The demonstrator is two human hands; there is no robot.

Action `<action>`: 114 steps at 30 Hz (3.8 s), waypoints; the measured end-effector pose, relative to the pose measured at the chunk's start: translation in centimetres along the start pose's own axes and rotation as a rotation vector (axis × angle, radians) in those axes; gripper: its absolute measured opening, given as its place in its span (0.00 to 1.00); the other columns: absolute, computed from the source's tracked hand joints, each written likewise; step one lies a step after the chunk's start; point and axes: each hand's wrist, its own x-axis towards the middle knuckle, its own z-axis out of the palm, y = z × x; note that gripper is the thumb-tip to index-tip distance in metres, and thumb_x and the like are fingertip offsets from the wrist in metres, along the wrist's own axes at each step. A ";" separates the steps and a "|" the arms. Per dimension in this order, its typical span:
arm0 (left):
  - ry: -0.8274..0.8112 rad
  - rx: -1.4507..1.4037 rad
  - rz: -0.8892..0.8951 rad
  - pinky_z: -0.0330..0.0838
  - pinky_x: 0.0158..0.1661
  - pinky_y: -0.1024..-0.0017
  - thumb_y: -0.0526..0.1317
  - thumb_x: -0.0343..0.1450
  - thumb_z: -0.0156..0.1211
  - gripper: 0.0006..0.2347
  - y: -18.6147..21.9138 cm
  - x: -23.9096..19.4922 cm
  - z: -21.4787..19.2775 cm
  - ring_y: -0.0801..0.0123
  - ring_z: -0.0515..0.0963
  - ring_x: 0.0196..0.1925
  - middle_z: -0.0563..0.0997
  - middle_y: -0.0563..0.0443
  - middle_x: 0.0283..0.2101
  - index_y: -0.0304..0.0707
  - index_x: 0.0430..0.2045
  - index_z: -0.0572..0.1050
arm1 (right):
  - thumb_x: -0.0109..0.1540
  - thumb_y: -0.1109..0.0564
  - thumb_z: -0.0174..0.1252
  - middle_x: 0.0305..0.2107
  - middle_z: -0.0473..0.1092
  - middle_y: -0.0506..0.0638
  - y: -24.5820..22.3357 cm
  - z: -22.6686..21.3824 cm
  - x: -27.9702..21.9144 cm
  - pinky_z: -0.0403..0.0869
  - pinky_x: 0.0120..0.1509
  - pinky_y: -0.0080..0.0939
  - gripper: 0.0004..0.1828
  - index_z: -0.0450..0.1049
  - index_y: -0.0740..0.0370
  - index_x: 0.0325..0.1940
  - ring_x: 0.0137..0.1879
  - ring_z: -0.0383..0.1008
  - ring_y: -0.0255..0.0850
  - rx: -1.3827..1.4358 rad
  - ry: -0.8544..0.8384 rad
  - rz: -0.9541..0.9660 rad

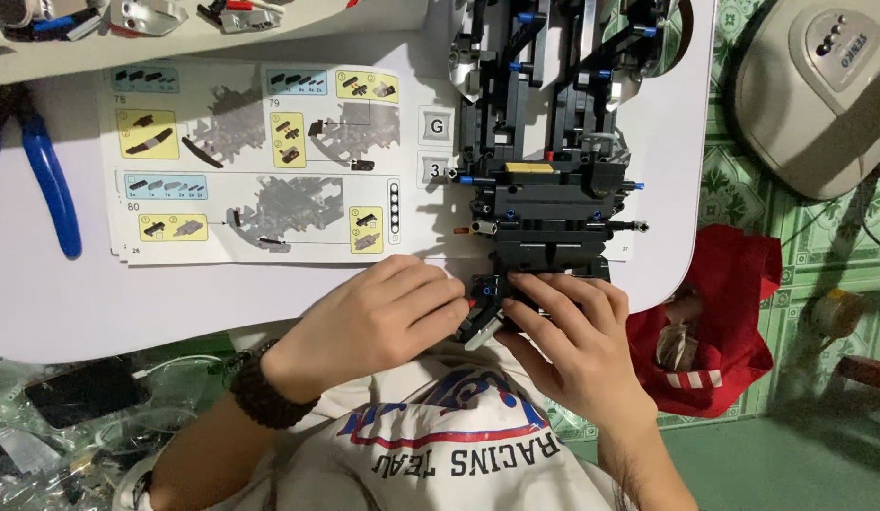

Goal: The person assembles a complex Lego Technic model by attaching small black and grey pieces to a larger structure. They follow an instruction manual, pick up individual pieces, and connect them to the main assembly while occasionally rotating the model.

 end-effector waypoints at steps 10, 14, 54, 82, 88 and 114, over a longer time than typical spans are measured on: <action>-0.017 -0.010 -0.013 0.70 0.45 0.65 0.27 0.66 0.61 0.08 -0.6 0.0 0.1 0.58 0.74 0.42 0.75 0.43 0.39 0.30 0.36 0.73 | 0.60 0.50 0.59 0.49 0.68 0.52 -0.2 0.2 0.0 0.59 0.54 0.47 0.12 0.68 0.56 0.43 0.50 0.67 0.47 -0.013 -0.012 -0.002; -0.022 -0.005 -0.025 0.68 0.43 0.68 0.29 0.68 0.59 0.05 -0.7 0.2 0.0 0.61 0.73 0.40 0.75 0.46 0.37 0.32 0.34 0.73 | 0.59 0.50 0.59 0.48 0.69 0.51 -0.4 0.4 0.0 0.59 0.54 0.45 0.12 0.70 0.56 0.42 0.49 0.69 0.46 -0.013 0.015 0.009; -0.032 0.098 -0.075 0.65 0.42 0.69 0.37 0.68 0.62 0.06 -0.5 0.2 0.6 0.63 0.73 0.41 0.76 0.50 0.37 0.37 0.34 0.74 | 0.60 0.50 0.58 0.47 0.69 0.52 -0.1 0.4 0.0 0.63 0.51 0.44 0.13 0.69 0.60 0.42 0.51 0.69 0.48 0.032 0.047 -0.011; -0.027 0.187 -0.155 0.62 0.44 0.69 0.48 0.66 0.63 0.12 -0.3 -0.2 0.7 0.64 0.72 0.45 0.76 0.53 0.38 0.42 0.33 0.73 | 0.58 0.48 0.60 0.49 0.68 0.48 -0.2 1.3 -0.9 0.62 0.56 0.44 0.20 0.67 0.58 0.50 0.54 0.66 0.46 0.060 0.025 0.104; -0.055 0.252 -0.109 0.62 0.46 0.67 0.46 0.67 0.63 0.09 -1.5 0.1 -0.7 0.62 0.72 0.45 0.76 0.55 0.35 0.42 0.30 0.73 | 0.60 0.47 0.60 0.48 0.67 0.49 -0.3 1.0 -0.7 0.62 0.54 0.42 0.26 0.65 0.56 0.58 0.53 0.66 0.45 -0.003 0.024 0.068; -0.169 -0.023 -0.203 0.55 0.46 0.65 0.45 0.66 0.61 0.12 -2.3 0.6 -0.2 0.61 0.68 0.44 0.73 0.55 0.36 0.43 0.39 0.72 | 0.61 0.51 0.59 0.47 0.68 0.55 -0.9 1.5 0.0 0.61 0.55 0.47 0.16 0.69 0.51 0.51 0.51 0.67 0.49 0.016 0.144 0.004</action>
